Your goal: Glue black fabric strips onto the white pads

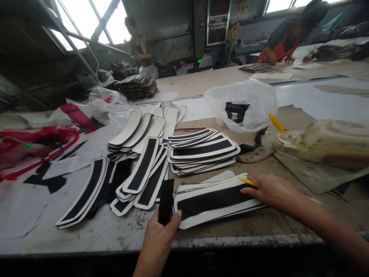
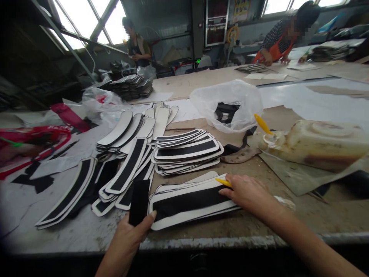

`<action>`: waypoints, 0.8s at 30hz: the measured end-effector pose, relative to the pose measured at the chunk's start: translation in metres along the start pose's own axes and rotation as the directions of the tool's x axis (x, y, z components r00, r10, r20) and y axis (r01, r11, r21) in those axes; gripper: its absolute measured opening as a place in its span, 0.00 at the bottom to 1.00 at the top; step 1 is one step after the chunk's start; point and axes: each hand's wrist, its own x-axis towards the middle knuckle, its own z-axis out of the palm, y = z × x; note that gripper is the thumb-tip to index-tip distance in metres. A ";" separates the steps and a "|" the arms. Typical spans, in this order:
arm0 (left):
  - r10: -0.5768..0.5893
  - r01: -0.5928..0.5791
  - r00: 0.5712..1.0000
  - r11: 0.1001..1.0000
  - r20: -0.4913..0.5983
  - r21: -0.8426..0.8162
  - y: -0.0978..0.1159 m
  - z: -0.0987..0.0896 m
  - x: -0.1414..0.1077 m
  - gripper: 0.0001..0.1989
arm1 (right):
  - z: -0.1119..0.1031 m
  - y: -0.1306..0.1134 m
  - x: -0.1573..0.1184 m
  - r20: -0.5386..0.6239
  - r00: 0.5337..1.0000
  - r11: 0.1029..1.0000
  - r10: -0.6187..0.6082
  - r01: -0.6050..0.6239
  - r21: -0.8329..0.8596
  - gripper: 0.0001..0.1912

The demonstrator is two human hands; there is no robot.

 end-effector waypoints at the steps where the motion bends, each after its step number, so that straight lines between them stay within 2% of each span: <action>1: -0.004 0.004 1.000 1.000 -0.001 -0.010 0.000 0.001 0.000 0.19 | 0.001 0.002 0.001 -0.009 1.000 1.000 -0.018 0.018 0.009 0.17; 4: 0.000 0.000 1.000 1.000 -0.005 -0.016 0.000 0.001 -0.001 0.20 | 0.003 0.006 0.002 -0.024 0.999 0.999 -0.042 0.042 0.018 0.17; 9: 0.020 -0.018 0.998 0.999 0.056 -0.040 0.000 0.000 0.001 0.19 | 0.000 0.005 0.001 0.002 0.999 0.998 -0.050 0.050 0.032 0.16; 13: -0.019 0.019 1.000 0.999 0.014 -0.027 -0.005 -0.001 0.005 0.21 | -0.007 -0.001 -0.001 0.033 0.999 1.000 0.014 -0.014 0.001 0.16; 16: -0.034 0.036 0.999 0.998 0.032 -0.047 -0.008 -0.001 0.004 0.21 | -0.011 -0.006 -0.004 0.032 0.998 0.999 0.047 -0.047 -0.024 0.16; 19: 0.021 -0.021 1.000 1.000 0.018 -0.021 -0.005 -0.001 -0.001 0.20 | -0.011 -0.008 -0.005 0.032 0.998 0.999 0.047 -0.047 -0.022 0.16; 24: 0.130 -0.123 0.991 0.980 -0.036 0.157 0.007 -0.001 -0.016 0.21 | -0.007 -0.006 -0.004 0.030 0.998 0.999 0.048 -0.047 -0.020 0.17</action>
